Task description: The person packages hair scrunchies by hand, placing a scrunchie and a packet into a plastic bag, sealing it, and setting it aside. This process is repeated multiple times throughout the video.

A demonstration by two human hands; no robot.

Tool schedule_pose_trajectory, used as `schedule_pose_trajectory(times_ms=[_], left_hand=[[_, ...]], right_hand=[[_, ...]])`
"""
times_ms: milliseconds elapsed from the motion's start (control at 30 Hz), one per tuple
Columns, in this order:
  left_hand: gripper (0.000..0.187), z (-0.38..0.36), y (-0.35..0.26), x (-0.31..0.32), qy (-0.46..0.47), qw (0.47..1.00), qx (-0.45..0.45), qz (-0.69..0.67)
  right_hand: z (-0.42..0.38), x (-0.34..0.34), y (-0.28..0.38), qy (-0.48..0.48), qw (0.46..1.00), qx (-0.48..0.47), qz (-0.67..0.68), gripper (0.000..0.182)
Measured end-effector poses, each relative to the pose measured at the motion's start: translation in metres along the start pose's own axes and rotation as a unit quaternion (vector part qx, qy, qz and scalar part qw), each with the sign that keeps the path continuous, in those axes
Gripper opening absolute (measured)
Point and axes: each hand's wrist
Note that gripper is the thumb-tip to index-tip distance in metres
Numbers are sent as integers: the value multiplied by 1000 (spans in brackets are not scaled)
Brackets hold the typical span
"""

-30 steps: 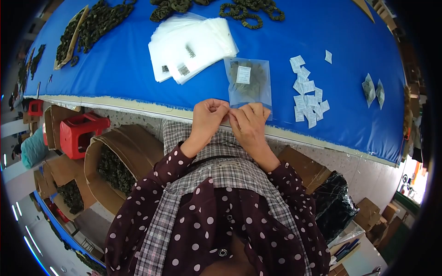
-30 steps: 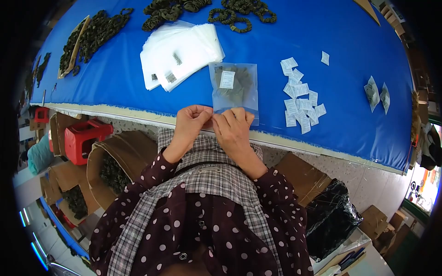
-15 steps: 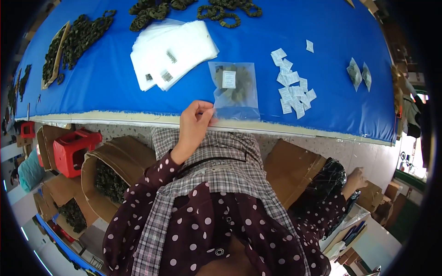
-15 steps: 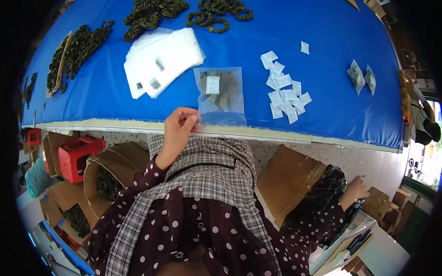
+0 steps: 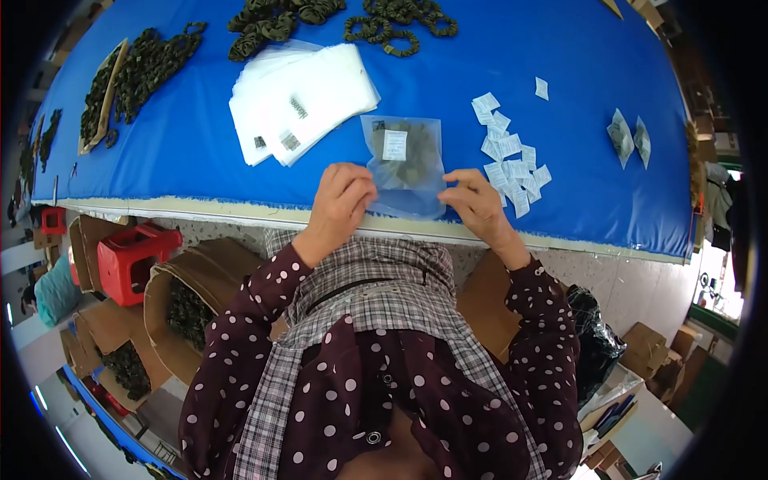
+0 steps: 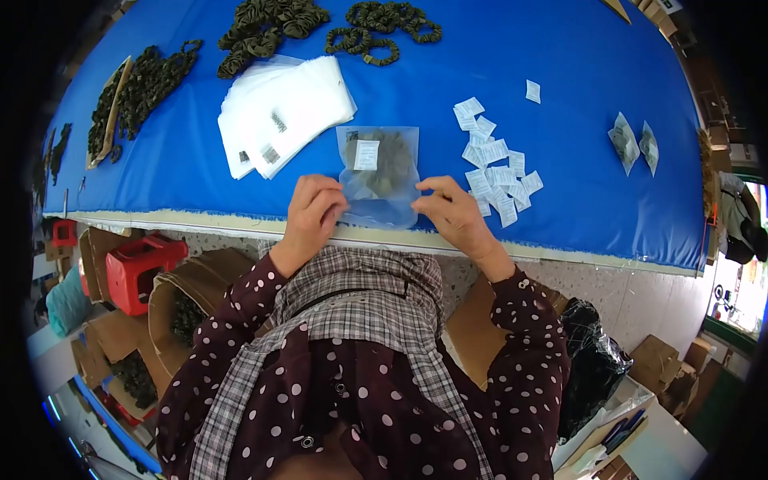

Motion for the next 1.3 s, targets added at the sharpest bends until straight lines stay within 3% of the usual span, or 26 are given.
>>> schedule_pose_trajectory(times_ms=[100, 167, 267, 367, 433, 633, 767, 967, 1133, 1300], left_hand=[[19, 35, 11, -6, -86, 994, -26, -59], [20, 81, 20, -14, -163, 981, -10, -103], [18, 122, 28, -26, -172, 973, 19, -150], [14, 99, 27, -28, -128, 980, -14, -151], [11, 61, 20, -25, -33, 986, -91, -136], [4, -11, -7, -4, -8, 966, -203, -161], [7, -15, -18, -5, -13, 948, -256, -190], [10, -6, -21, -1, -25, 921, -320, -220], [9, 4, -25, -1, 38, 888, -418, -186], [14, 11, -28, 3, 64, 910, -404, -69]], right_hand=[[20, 0, 1, -98, 949, 82, 287, 10], [47, -13, 10, -138, 944, 56, 295, 8], [89, -40, 23, -253, 915, -16, 314, 3], [72, -31, 23, -230, 936, 4, 265, 7], [46, -8, 27, -176, 950, 70, 248, 8], [9, 37, 44, -137, 906, 208, 342, 9], [13, 36, 53, -165, 868, 265, 386, 11], [20, 31, 57, -165, 858, 294, 388, 11], [29, 31, 60, -163, 848, 359, 355, 10], [36, 27, 65, -107, 864, 462, 172, 14]])
Point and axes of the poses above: each hand's wrist, its own z-axis towards the middle knuckle, its own x-axis out of the palm, y = z × x, and after that the axes turned 11 degrees about y, right-handed
